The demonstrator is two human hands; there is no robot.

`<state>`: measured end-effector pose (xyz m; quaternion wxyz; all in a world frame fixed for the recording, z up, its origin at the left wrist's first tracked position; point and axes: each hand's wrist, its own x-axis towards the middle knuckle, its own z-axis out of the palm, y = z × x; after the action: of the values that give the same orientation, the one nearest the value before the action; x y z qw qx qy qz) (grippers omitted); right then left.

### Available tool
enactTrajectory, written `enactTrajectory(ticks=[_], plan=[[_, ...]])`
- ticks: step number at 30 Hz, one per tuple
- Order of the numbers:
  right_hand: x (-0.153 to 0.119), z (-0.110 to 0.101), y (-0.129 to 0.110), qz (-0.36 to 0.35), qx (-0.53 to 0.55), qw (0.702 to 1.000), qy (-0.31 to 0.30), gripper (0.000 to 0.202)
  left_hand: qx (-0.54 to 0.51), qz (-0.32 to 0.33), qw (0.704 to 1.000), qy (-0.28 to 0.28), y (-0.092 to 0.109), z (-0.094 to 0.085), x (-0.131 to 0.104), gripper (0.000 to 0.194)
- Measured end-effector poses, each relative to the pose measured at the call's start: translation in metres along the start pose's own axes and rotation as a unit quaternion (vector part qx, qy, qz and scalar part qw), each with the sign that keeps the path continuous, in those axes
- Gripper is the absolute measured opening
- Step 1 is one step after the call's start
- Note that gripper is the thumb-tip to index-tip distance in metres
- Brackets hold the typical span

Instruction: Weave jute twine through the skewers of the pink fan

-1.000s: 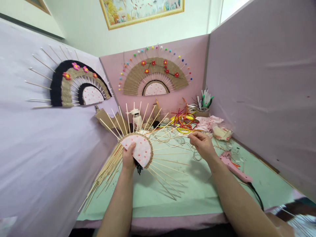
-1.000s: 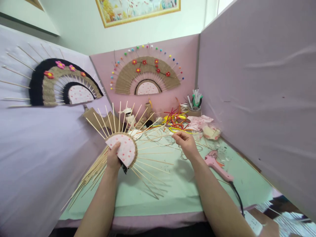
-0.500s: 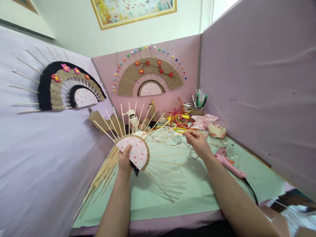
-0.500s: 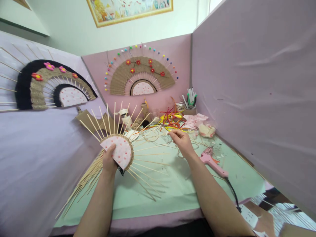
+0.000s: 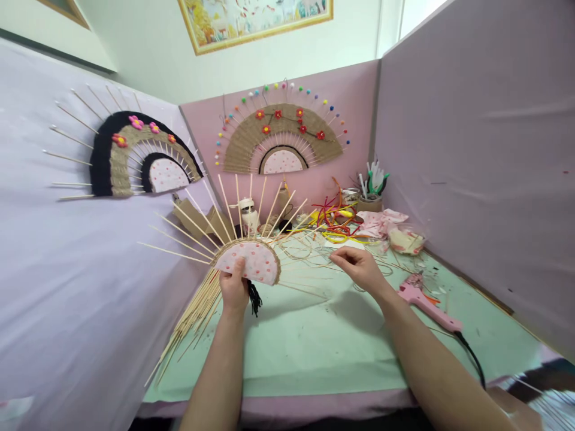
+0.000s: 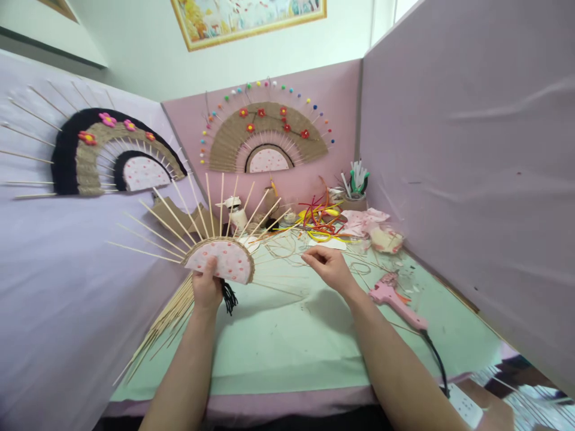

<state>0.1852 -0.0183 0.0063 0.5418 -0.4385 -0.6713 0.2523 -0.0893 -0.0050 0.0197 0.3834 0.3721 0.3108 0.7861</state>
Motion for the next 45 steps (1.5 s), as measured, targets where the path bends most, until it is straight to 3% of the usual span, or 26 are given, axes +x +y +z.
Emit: enactTrajectory(ticks=[4, 9, 14, 25, 34, 38, 45], plan=[[-0.001, 0.005, 0.001, 0.014, -0.049, 0.99, -0.132, 0.029, -0.007, 0.007, 1.0, 0.002, -0.001, 0.001, 0.001, 0.026], [-0.012, 0.029, -0.004, 0.001, -0.073, 0.943, -0.325, 0.024, -0.021, -0.016, 1.0, -0.016, -0.008, 0.007, -0.005, 0.028], [-0.02, 0.046, -0.008, -0.032, -0.074, 0.918, -0.389, 0.018, -0.031, -0.055, 0.997, -0.032, -0.014, 0.011, -0.013, 0.032], [-0.019, 0.045, -0.008, -0.026, -0.082, 0.937, -0.34, 0.023, -0.034, -0.047, 0.998, -0.001, -0.01, 0.011, -0.009, 0.034], [-0.011, 0.023, -0.007, 0.037, -0.024, 0.956, -0.289, 0.023, -0.045, -0.031, 0.998, 0.017, -0.008, 0.006, -0.002, 0.035], [-0.006, 0.012, -0.002, 0.052, 0.017, 0.977, -0.206, 0.028, -0.045, -0.034, 0.998, 0.022, -0.009, 0.005, 0.0, 0.033], [0.004, -0.002, 0.003, 0.03, 0.066, 0.997, -0.007, 0.033, -0.026, -0.036, 0.999, 0.026, -0.009, 0.006, -0.002, 0.034]])
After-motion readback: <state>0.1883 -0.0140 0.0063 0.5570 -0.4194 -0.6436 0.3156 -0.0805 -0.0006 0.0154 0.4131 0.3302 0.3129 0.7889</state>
